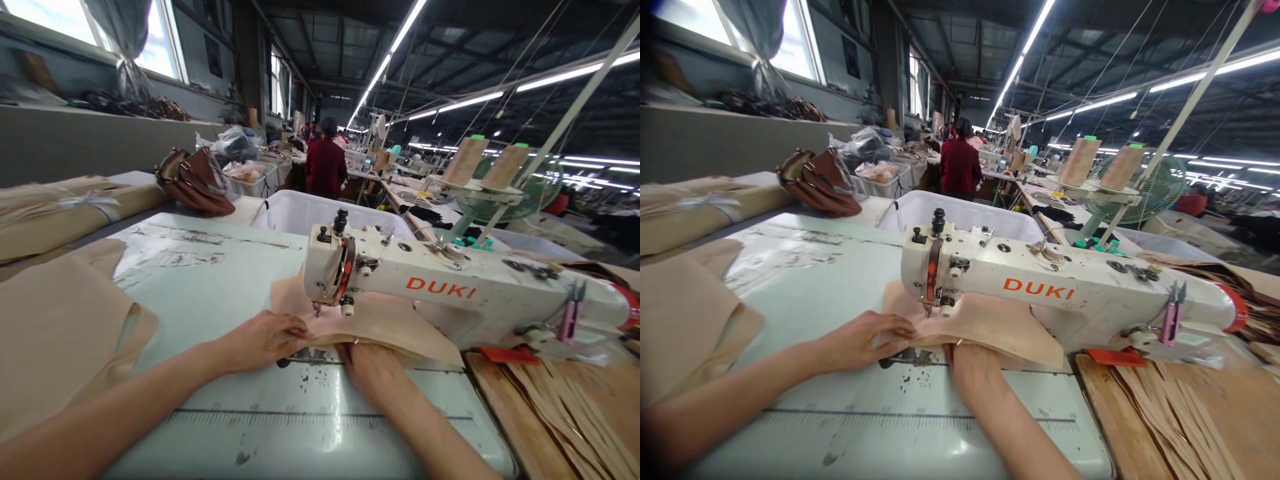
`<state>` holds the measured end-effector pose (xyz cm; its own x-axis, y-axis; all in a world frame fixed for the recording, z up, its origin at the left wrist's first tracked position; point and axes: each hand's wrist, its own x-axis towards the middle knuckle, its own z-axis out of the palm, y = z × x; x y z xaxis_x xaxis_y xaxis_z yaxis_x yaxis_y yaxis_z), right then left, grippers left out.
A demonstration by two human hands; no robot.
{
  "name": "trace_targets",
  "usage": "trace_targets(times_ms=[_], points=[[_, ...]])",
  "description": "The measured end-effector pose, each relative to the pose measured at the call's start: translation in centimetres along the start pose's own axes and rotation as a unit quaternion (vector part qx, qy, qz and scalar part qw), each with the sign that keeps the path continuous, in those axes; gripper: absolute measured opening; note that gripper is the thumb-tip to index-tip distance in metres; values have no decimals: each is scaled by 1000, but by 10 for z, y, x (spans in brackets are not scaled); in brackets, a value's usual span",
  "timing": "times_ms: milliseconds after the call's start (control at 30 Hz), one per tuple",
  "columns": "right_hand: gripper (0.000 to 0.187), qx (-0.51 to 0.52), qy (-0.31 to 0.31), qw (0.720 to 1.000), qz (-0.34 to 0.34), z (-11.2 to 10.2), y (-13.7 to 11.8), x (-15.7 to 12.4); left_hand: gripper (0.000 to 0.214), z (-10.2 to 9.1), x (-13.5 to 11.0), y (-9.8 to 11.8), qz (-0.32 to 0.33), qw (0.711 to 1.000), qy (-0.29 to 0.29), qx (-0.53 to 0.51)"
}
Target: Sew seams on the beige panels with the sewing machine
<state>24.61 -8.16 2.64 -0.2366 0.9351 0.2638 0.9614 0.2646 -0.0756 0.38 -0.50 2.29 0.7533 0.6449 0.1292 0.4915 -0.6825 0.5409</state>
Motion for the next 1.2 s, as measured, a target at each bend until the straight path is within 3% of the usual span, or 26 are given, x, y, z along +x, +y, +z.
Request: trace_targets(times_ms=[100, 200, 267, 333, 433, 500, 567, 633, 667, 733, 767, 800, 867, 933, 1000, 1133, 1200], points=[[30, -21, -19, 1000, 10, -13, -30, -25, 36, -2, -7, 2, 34, 999, -23, 10], [27, -13, 4, 999, -30, -12, -44, -37, 45, -1, -14, 5, 56, 996, -40, 50], [37, -18, 6, 999, -48, -1, -39, -35, 51, 2, -17, 7, 66, 993, -46, 88], [51, -24, -33, 999, -33, 14, -27, -27, 49, 6, -17, 7, 68, 990, -40, 114], [53, -23, -90, 996, 2, 29, -5, -13, 49, 12, -10, 3, 57, 990, -13, 129], [50, -25, -105, 994, -5, 26, 6, -6, 53, 15, -5, 0, 51, 989, -12, 137], [46, -25, -109, 993, -33, 6, 13, -3, 56, 17, -2, -3, 47, 988, -21, 144], [34, -23, -79, 995, -59, -33, 19, 0, 57, 17, -1, -5, 47, 988, -24, 144], [27, -24, -42, 997, -61, -57, 22, 5, 56, 17, -2, -5, 50, 988, -21, 143], [31, -58, 128, 987, -79, -111, 33, 22, 55, 18, -3, -4, 56, 988, -13, 140], [31, -97, 226, 966, -80, -137, 40, 37, 55, 18, -4, -4, 56, 988, -11, 141], [33, -150, 282, 945, -73, -159, 49, 54, 56, 19, -5, -4, 55, 988, -11, 143], [41, -183, 252, 943, -117, -191, 69, 93, 59, 21, -6, -5, 47, 987, -14, 150], [41, -164, 159, 964, -136, -204, 87, 125, 61, 23, -7, -6, 38, 987, -23, 156], [46, -162, 135, 969, -126, -206, 99, 140, 63, 24, -7, -7, 32, 986, -28, 159], [60, -159, 254, 950, -86, -211, 113, 118, 67, 24, -8, -7, 40, 988, -18, 150], [67, -136, 279, 948, -68, -221, 119, 96, 67, 24, -7, -5, 43, 988, -18, 148]])
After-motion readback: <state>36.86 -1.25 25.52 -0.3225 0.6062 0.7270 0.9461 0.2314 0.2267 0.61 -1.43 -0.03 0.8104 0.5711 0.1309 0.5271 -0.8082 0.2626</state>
